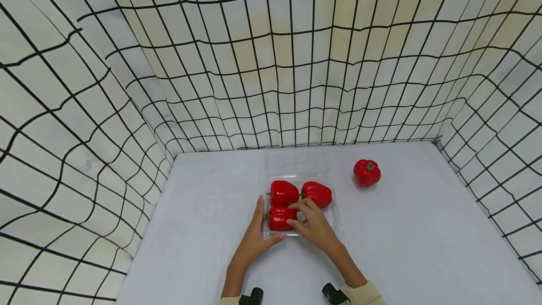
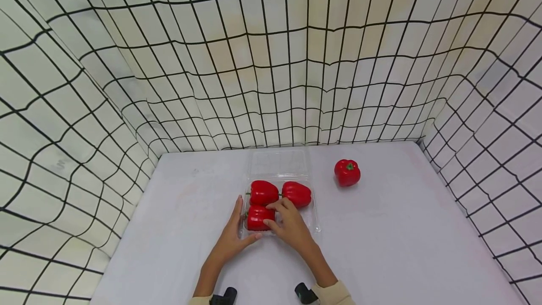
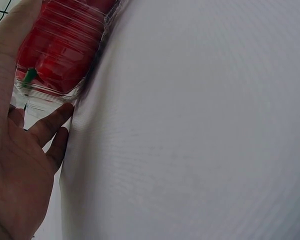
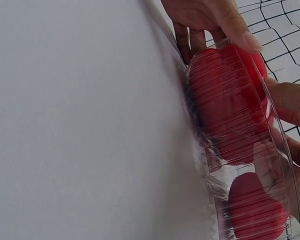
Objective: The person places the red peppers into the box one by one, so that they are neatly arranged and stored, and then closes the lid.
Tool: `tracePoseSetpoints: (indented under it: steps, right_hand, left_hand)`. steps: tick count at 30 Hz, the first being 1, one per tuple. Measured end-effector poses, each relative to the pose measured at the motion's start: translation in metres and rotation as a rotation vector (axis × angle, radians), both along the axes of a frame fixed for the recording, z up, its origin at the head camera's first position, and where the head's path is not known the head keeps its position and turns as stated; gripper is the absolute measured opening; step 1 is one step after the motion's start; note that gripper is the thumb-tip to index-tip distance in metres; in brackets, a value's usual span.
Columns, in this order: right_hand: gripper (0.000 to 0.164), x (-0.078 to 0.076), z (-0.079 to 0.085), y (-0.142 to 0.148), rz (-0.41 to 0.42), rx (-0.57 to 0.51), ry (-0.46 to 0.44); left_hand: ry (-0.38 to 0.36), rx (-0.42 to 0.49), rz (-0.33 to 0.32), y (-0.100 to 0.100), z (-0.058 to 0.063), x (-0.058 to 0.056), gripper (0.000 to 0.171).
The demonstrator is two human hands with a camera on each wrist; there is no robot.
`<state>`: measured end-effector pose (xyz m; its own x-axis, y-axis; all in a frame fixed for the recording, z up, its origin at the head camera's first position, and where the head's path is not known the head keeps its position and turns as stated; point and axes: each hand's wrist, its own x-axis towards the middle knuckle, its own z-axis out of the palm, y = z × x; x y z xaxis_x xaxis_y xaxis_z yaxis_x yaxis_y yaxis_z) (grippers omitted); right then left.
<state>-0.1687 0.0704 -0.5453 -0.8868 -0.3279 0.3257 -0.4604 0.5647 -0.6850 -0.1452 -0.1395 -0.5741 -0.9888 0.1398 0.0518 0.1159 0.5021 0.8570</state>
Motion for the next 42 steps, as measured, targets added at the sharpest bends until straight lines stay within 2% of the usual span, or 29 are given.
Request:
tracePoseSetpoints:
  steps: [8,19,24,29,35,42]
  right_hand:
    - [0.038,0.002,-0.001,0.0,-0.007,0.012,0.019]
    - [0.036,0.003,0.005,0.002,0.003,0.035,0.03]
    - [0.035,0.002,0.009,0.004,0.011,0.008,0.023]
    - [0.033,0.001,0.01,0.012,0.006,-0.064,0.057]
    - [0.028,-0.006,0.012,0.029,-0.072,-0.125,0.115]
    - [0.025,-0.016,0.015,0.053,-0.246,-0.171,0.166]
  left_hand:
    - [0.011,0.004,-0.002,0.001,-0.002,0.0,0.113]
    - [0.006,-0.003,-0.002,0.001,0.001,0.0,0.112]
    - [-0.002,-0.005,0.002,0.001,0.002,-0.001,0.113]
    - [-0.002,-0.003,0.007,0.002,0.002,-0.002,0.113]
    - [0.0,0.002,0.012,0.002,0.001,-0.001,0.112]
    - [-0.025,-0.005,0.021,0.002,0.0,-0.001,0.114]
